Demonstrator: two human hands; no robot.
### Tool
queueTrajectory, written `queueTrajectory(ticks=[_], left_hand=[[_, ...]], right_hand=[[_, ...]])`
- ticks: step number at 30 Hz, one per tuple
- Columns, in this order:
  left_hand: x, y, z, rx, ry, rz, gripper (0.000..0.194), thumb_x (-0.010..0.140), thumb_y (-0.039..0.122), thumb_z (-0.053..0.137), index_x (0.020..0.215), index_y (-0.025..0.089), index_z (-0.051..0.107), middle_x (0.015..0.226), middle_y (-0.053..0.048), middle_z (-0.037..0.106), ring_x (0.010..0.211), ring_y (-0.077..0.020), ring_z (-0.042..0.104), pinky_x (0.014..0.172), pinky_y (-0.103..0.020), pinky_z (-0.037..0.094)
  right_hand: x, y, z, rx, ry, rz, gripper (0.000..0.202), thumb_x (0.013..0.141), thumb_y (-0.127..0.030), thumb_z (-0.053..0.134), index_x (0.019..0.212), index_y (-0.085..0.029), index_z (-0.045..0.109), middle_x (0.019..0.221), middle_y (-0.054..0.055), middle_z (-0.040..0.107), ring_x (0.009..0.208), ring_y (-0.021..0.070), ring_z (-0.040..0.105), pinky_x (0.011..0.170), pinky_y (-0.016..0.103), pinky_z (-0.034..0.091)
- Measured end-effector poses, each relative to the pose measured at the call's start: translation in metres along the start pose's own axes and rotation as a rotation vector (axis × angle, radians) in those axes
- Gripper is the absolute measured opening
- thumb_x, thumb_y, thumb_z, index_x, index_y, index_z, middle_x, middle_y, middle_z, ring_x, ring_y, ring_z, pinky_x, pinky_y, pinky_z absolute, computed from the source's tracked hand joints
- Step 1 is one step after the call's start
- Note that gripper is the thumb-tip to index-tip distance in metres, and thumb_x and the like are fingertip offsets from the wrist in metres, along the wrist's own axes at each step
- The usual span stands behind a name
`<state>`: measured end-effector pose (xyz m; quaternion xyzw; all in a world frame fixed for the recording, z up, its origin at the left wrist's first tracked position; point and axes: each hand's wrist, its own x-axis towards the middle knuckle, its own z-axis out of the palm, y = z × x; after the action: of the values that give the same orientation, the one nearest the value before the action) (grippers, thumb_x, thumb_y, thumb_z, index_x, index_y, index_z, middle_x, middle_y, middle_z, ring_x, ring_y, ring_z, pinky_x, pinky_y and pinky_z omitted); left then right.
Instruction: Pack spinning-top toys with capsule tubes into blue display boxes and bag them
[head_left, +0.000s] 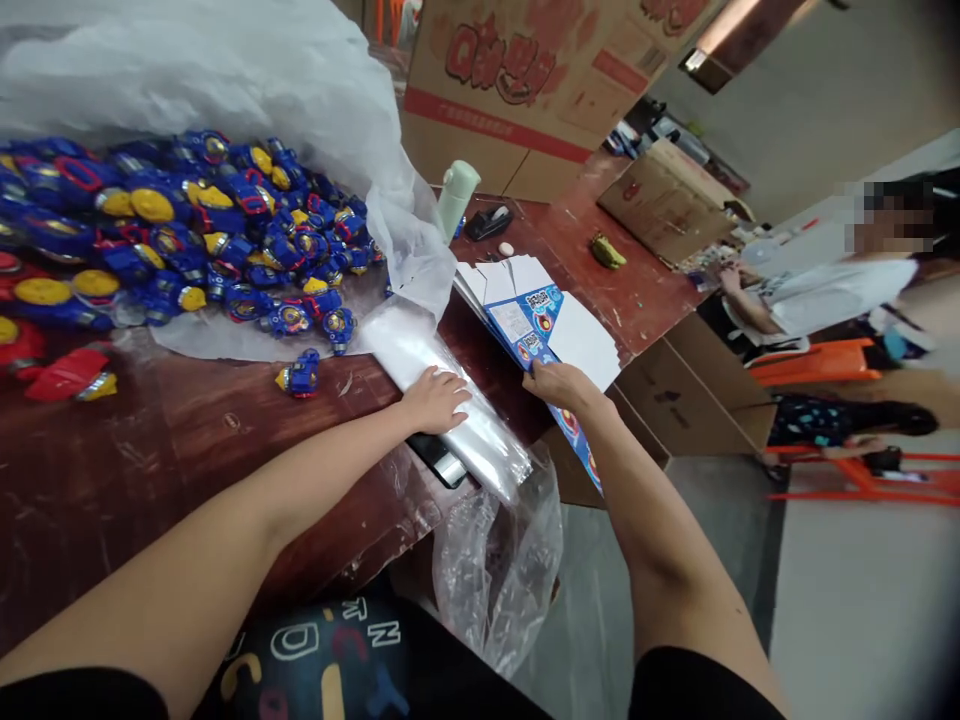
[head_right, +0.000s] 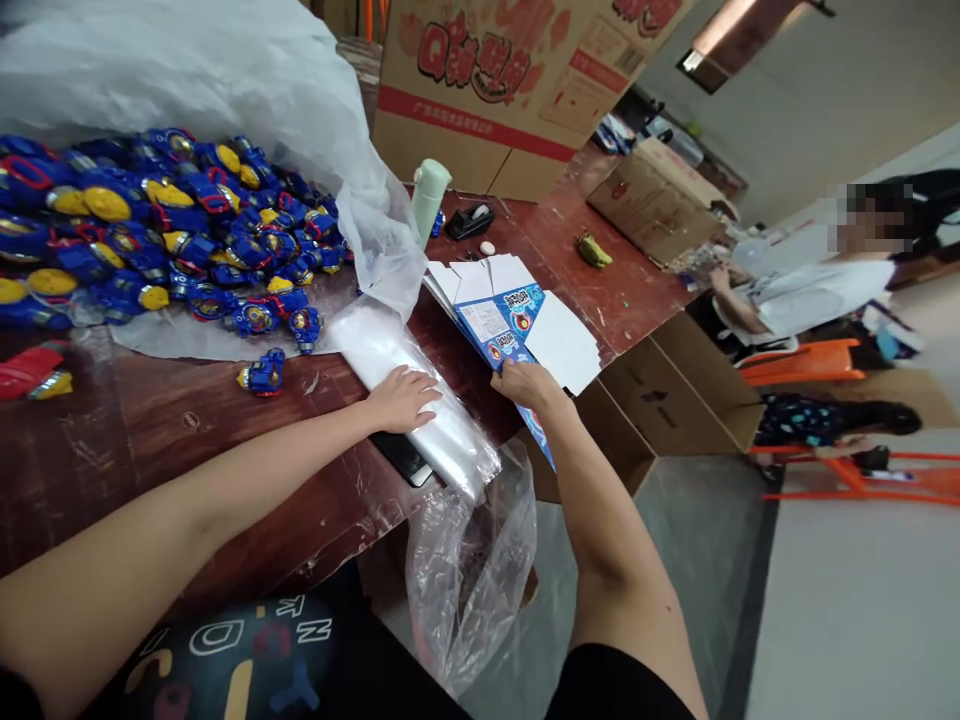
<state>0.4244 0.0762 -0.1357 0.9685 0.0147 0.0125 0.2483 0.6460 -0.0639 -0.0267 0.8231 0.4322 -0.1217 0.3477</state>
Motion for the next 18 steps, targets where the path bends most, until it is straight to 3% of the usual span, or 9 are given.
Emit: queueTrajectory(ticks=[6,10,18], left_hand=[[0.000,-0.003,0.003,-0.003,0.018,0.018,0.048,0.103,0.047,0.057,0.145,0.025,0.064,0.161,-0.009,0.053,0.149,-0.0328,0.045,0.128,-0.062,0.024],[0.000,-0.004,0.003,0.000,0.021,0.028,0.049,0.102,0.046,0.057,0.145,0.022,0.064,0.160,-0.011,0.054,0.147,-0.0345,0.047,0.127,-0.063,0.025],[0.000,-0.003,0.005,0.011,0.030,0.028,0.049,0.102,0.046,0.058,0.144,0.024,0.065,0.159,-0.010,0.055,0.147,-0.0343,0.047,0.127,-0.062,0.025]], right_hand=[[-0.011,0.029,-0.014,0.025,-0.022,0.003,0.053,0.111,-0.039,0.026,0.133,-0.008,0.063,0.107,0.021,0.077,0.103,0.0305,0.076,0.089,0.038,0.052],[-0.021,0.049,-0.023,0.061,-0.013,0.026,0.054,0.110,-0.039,0.023,0.130,-0.012,0.065,0.108,0.020,0.077,0.102,0.0298,0.075,0.086,0.034,0.050],[-0.025,0.056,-0.025,0.110,0.001,0.058,0.052,0.109,-0.038,0.025,0.128,-0.013,0.065,0.109,0.019,0.078,0.103,0.0299,0.074,0.086,0.034,0.048]])
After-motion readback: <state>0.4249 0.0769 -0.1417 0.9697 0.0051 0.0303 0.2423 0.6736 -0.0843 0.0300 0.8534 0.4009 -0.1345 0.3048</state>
